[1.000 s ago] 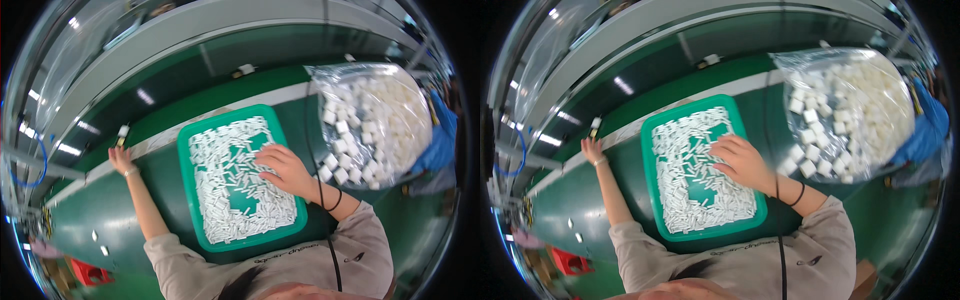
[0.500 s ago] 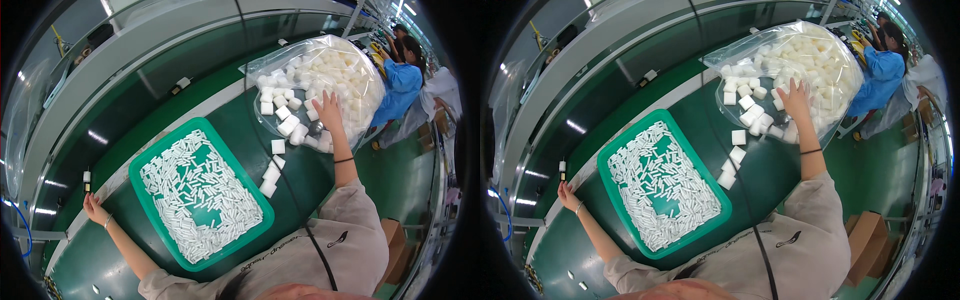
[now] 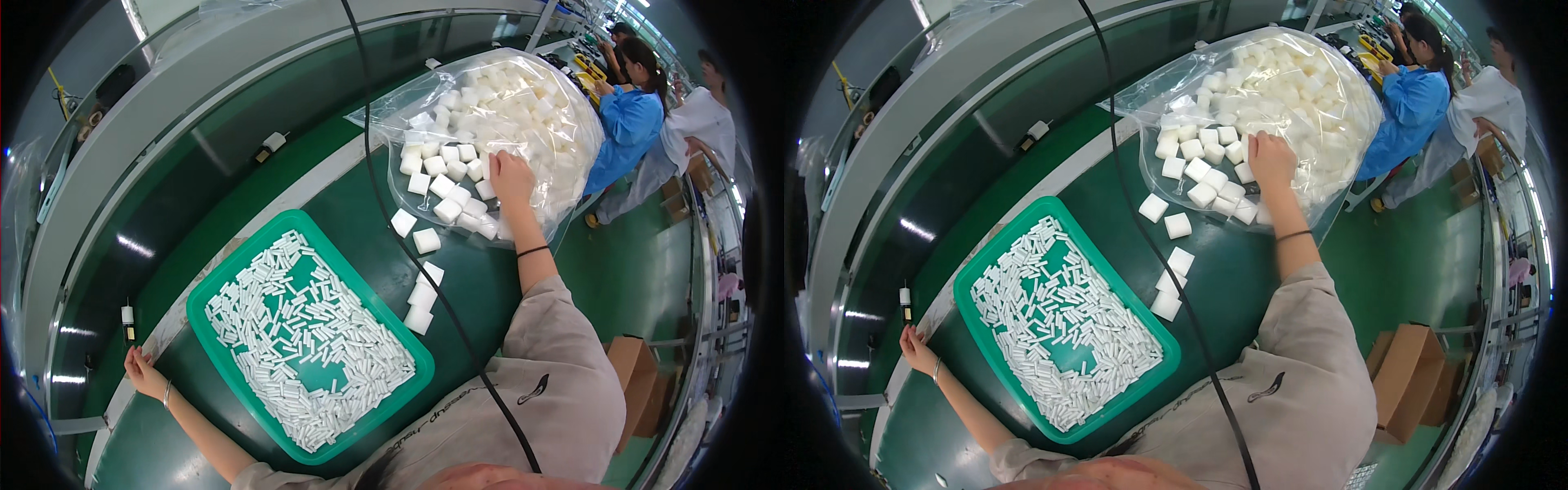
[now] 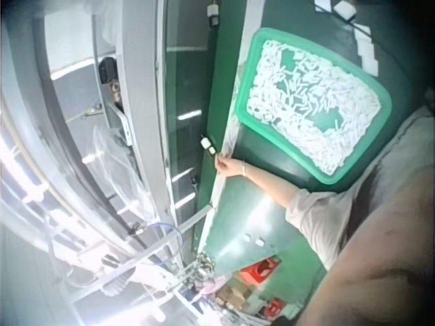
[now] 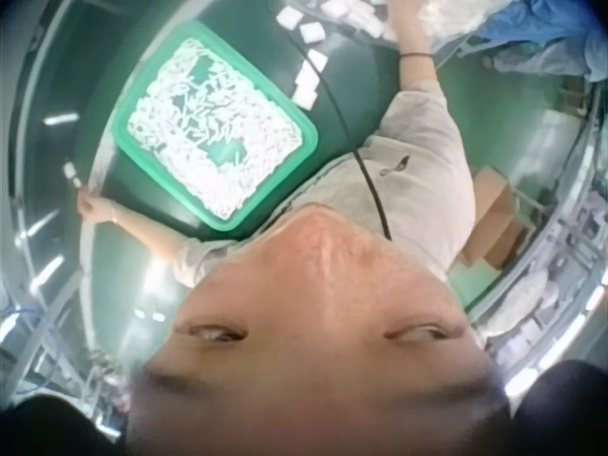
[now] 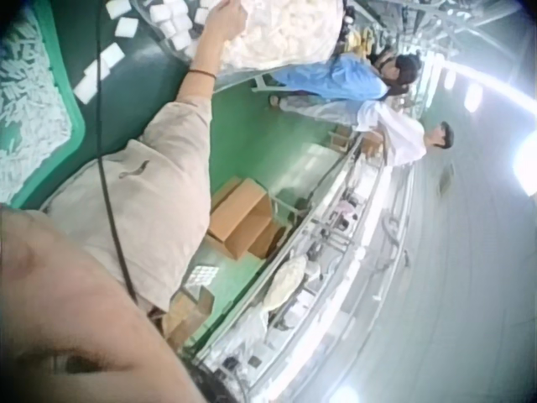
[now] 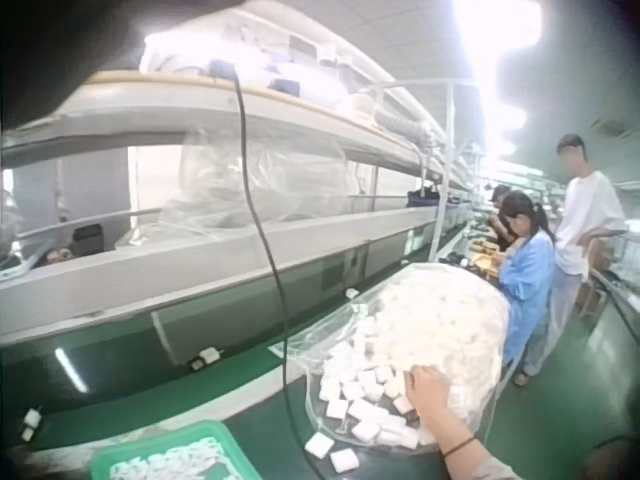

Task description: The person assembles electronic components by inserting a white plastic piece into a small circuit board housing and placing the finished units on a conveyor belt.

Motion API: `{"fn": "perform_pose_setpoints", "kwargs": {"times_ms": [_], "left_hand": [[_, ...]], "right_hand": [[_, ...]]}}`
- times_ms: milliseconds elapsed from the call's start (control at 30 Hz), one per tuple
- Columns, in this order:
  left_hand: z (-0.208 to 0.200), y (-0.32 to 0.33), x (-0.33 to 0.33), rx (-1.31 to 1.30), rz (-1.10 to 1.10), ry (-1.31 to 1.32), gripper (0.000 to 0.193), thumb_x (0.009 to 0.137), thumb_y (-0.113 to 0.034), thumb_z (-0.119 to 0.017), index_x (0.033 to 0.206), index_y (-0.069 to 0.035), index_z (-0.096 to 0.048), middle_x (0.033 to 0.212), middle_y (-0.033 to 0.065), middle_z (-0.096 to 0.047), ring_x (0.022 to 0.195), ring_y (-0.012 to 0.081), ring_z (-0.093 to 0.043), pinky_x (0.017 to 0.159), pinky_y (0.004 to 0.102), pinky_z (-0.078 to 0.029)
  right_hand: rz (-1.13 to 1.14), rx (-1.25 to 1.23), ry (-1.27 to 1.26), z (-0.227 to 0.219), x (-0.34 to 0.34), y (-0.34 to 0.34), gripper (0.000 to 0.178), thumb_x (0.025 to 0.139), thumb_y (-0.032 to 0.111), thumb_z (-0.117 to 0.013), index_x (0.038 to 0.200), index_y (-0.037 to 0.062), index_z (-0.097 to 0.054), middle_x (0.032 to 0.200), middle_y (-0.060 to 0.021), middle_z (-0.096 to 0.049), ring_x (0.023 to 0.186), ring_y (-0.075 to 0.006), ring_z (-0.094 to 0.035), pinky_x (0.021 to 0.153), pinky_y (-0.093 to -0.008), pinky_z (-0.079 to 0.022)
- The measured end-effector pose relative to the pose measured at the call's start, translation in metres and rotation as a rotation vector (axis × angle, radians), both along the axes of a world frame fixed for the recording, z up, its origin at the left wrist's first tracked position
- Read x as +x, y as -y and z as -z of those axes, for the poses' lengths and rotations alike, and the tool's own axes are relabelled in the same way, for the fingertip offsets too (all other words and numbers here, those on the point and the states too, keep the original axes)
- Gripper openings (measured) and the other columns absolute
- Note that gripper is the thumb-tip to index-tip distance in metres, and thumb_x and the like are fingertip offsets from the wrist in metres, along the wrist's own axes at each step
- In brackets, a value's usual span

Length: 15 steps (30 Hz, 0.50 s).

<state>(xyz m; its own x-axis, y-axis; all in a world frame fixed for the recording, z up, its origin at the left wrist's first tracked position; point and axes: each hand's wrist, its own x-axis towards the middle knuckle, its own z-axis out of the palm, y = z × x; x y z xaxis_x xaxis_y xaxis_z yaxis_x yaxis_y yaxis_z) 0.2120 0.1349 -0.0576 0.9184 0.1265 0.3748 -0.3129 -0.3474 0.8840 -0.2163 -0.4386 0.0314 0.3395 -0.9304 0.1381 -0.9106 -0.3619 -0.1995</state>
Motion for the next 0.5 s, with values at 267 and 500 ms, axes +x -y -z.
{"fn": "perform_pose_setpoints", "kwargs": {"times_ms": [267, 500], "left_hand": [[-0.005, 0.002, 0.0, -0.021, -0.034, 0.022, 0.022, 0.087, -0.02, -0.05, 0.101, -0.004, -0.057, 0.091, 0.0062, -0.062, 0.068, 0.0096, -0.054, 0.06, 0.02, -0.042], [-0.003, 0.001, 0.003, 0.01, -0.041, 0.03, 0.022, 0.087, -0.02, -0.05, 0.1, -0.004, -0.057, 0.091, 0.0058, -0.063, 0.069, 0.0096, -0.054, 0.06, 0.02, -0.041]], "right_hand": [[0.345, -0.368, 0.115, 0.039, -0.036, 0.075, 0.054, 0.079, 0.048, -0.047, 0.122, 0.015, -0.046, 0.123, -0.0173, -0.045, 0.115, -0.0339, -0.038, 0.094, -0.0417, -0.032], [-0.209, -0.234, 0.5, 0.031, -0.035, 0.055, 0.047, 0.08, 0.035, -0.054, 0.118, 0.0077, -0.049, 0.109, -0.0164, -0.055, 0.098, -0.0289, -0.051, 0.083, -0.0346, -0.039]]}}
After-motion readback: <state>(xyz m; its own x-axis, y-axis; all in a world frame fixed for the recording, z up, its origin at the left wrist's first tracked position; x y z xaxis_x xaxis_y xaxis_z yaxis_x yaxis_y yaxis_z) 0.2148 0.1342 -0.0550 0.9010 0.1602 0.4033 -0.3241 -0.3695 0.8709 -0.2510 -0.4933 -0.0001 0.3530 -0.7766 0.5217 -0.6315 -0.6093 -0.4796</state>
